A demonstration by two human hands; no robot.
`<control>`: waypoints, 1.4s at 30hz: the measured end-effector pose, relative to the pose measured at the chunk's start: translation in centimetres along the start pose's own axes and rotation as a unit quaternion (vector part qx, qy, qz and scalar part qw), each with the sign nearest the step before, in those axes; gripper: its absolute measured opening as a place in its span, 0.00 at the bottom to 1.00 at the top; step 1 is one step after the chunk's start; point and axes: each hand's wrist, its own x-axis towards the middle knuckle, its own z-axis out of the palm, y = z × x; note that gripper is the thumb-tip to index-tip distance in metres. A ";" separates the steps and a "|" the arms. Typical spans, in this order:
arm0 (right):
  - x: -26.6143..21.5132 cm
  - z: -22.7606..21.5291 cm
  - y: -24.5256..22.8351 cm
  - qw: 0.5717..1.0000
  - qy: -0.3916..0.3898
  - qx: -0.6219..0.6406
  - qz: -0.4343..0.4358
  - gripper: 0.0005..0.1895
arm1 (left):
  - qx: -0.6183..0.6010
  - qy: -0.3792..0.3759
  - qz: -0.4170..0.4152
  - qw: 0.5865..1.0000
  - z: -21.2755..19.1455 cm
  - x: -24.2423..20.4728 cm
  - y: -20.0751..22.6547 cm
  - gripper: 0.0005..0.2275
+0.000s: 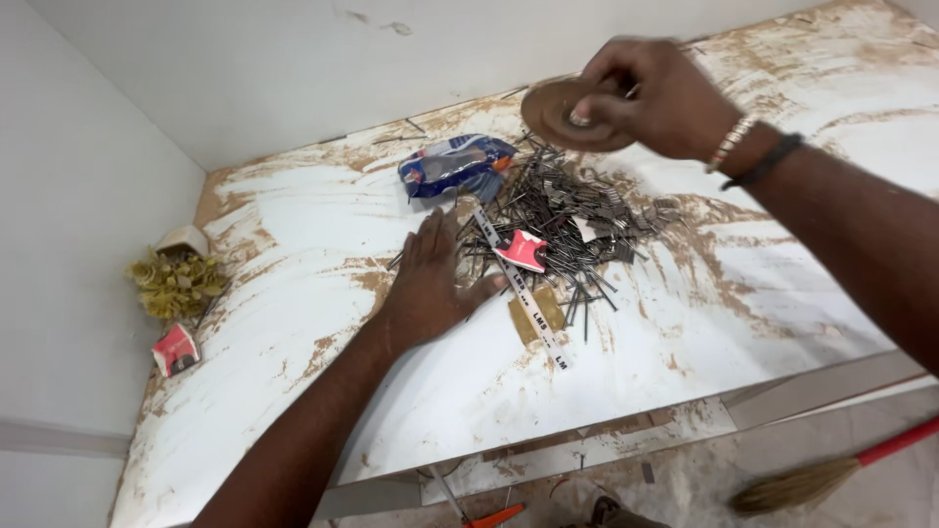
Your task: The person clears a cluttered workbench by moving a circular saw blade and a bag of nails. They then pick up a small cardboard box and proceed to gather loose nails from the surface, placing them into the box one by one.
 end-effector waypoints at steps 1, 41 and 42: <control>-1.2 -0.8 -0.2 0.999 0.011 -0.047 0.001 0.17 | 0.010 0.000 0.004 1.000 -0.3 -0.5 0.4 0.52; -19.2 -8.0 12.1 0.987 0.107 -0.004 0.120 0.19 | -0.157 0.129 0.005 0.979 -1.7 5.7 13.5 0.10; -20.1 -7.8 11.2 0.986 0.096 0.057 0.121 0.18 | -0.194 0.111 0.012 0.975 -0.9 5.9 14.8 0.10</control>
